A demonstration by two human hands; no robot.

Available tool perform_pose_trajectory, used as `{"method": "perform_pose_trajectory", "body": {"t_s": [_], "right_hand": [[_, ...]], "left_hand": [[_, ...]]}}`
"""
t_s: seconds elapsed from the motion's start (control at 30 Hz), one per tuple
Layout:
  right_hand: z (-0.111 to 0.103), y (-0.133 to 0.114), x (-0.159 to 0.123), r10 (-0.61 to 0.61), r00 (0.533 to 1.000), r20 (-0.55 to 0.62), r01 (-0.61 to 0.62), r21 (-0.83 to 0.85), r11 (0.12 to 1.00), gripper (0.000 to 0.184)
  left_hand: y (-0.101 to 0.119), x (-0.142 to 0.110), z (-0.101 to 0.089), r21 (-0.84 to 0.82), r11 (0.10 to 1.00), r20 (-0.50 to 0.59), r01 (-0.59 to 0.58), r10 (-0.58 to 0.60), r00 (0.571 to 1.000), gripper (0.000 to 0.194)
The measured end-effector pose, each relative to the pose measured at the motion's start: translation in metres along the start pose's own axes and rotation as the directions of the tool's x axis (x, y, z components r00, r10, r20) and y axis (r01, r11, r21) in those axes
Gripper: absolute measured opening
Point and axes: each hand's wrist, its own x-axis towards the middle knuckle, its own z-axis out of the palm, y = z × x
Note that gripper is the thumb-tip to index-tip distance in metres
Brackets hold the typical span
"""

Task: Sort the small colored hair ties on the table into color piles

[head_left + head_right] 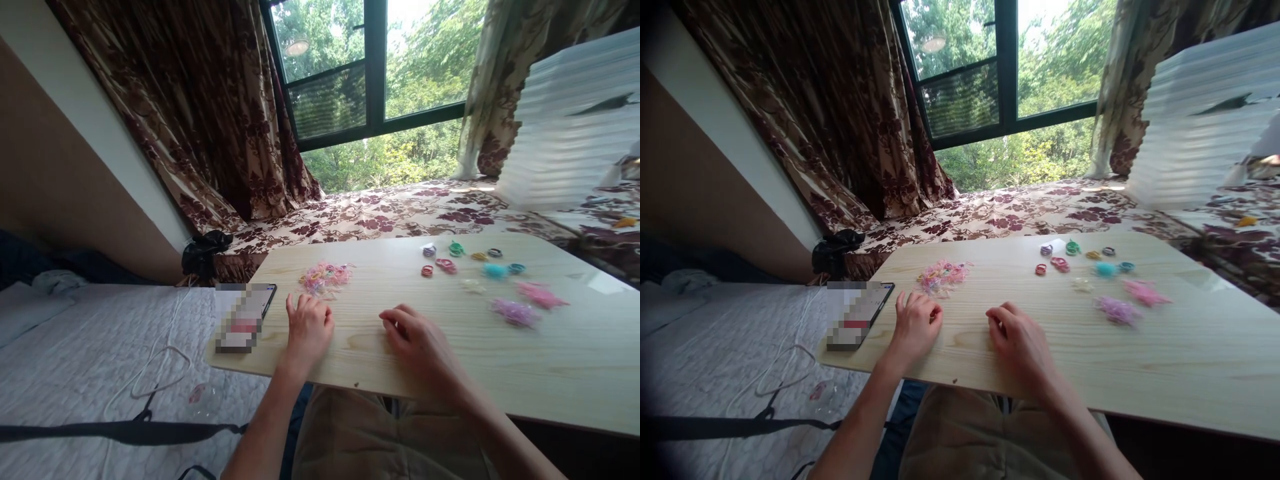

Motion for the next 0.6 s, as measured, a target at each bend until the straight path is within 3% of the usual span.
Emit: {"method": "perform_pose_trajectory", "body": {"t_s": [0.27,0.6], "right_hand": [[-0.001,-0.003,-0.002,0.001,1.0,0.01,-0.001,0.038,0.999,0.027],[-0.001,-0.004,-0.004,-0.024,0.999,0.034,0.024,0.008,1.0,0.025]], "left_hand": [[0.039,-0.007,0.004,-0.224,0.959,0.073,-0.174,0.195,0.978,0.012],[0.041,-0.012,0.006,-0.228,0.939,0.012,-0.257,0.267,0.964,0.012]]}}
